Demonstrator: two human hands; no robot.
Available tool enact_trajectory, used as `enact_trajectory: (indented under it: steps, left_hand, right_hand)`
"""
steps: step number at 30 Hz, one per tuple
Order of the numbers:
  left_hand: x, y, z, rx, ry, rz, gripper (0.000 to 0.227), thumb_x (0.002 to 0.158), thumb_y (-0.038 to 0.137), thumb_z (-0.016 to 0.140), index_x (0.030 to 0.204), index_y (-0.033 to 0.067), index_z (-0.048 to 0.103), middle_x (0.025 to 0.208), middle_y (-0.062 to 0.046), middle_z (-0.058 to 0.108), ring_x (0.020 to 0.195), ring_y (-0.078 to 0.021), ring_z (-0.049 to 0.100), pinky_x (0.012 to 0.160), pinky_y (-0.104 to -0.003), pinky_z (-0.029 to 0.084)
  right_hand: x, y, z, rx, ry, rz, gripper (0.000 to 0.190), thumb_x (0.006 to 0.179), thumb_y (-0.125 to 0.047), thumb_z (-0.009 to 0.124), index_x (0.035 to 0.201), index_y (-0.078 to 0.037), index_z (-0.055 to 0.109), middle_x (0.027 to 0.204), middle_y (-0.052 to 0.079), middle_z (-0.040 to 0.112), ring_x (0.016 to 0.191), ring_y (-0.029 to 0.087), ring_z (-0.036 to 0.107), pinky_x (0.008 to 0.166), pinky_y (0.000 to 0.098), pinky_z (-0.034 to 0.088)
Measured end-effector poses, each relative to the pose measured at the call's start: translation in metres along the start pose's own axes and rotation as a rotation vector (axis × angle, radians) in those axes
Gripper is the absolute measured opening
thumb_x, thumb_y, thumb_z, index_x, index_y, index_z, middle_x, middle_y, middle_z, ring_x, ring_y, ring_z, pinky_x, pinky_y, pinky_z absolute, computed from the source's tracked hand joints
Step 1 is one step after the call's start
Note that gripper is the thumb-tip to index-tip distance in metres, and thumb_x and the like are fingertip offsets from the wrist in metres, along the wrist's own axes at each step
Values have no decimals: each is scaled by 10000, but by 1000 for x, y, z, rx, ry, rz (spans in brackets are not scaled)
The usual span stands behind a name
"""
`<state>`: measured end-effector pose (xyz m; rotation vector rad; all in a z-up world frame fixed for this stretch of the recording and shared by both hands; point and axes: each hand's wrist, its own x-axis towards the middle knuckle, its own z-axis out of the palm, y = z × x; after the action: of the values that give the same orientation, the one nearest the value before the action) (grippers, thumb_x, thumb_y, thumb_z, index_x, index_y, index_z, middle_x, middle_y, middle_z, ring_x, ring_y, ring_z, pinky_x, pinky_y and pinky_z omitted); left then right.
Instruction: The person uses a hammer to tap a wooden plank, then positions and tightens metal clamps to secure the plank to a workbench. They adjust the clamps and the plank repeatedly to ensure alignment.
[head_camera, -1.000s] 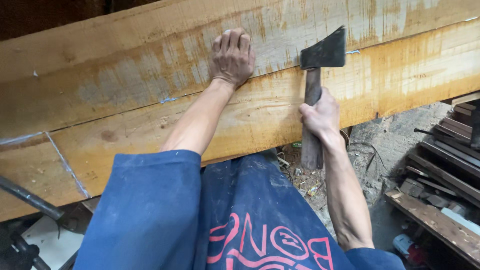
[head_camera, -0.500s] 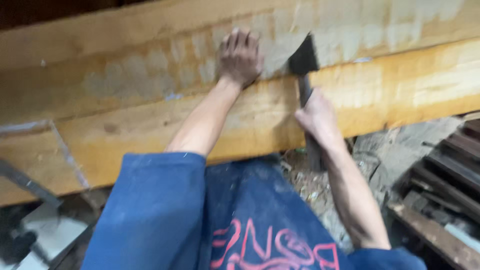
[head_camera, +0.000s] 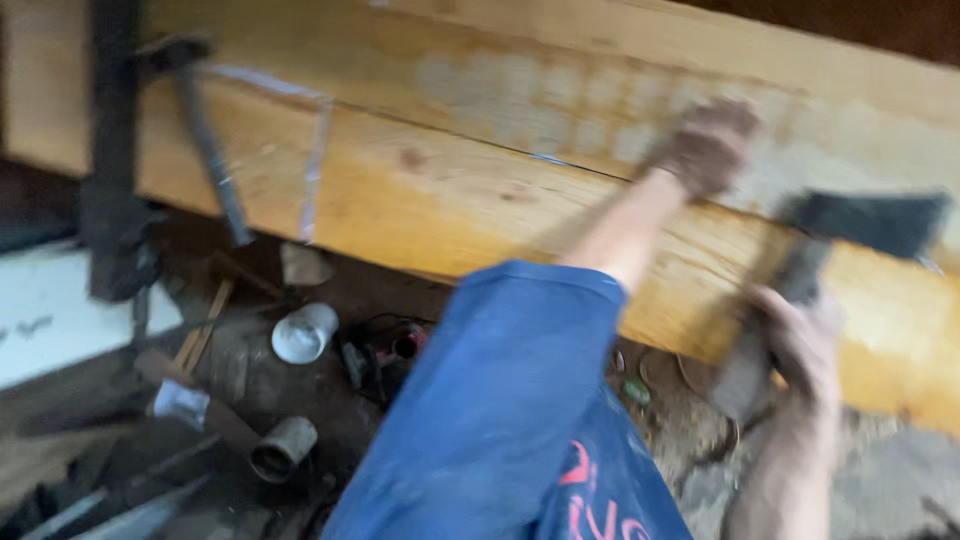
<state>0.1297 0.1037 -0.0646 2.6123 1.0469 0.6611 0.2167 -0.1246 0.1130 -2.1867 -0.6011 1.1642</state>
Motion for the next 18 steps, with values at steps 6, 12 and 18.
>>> enact_trajectory:
  steps: [6,12,18]
  left_hand:
    - [2,10,-9,-31,-20,-113,344,802,318,584,1120,188,590,1200,-28,596,1168,-260,597,952,-467,529]
    - [2,14,4,-37,-167,-127,390,845,247,556,1234,237,586,1318,8,592,1274,-219,565,1045,-454,494]
    - [-66,-2,-46,-254,-18,71,472,836,133,568,1281,-24,590,1340,-185,592,1307,-357,542,1132,-441,422]
  right_hand:
    - [-13,15,-16,-588,279,-67,439,933,-313,822,1158,48,711,949,204,688,819,305,659,709,446,524]
    - [-50,75,-15,-723,562,-423,337,885,-201,773,1132,22,720,1067,174,702,1028,314,660,901,434,535]
    - [-113,76,58,-600,797,-591,53,918,-29,694,955,-35,732,1055,130,730,1087,327,655,1005,456,527]
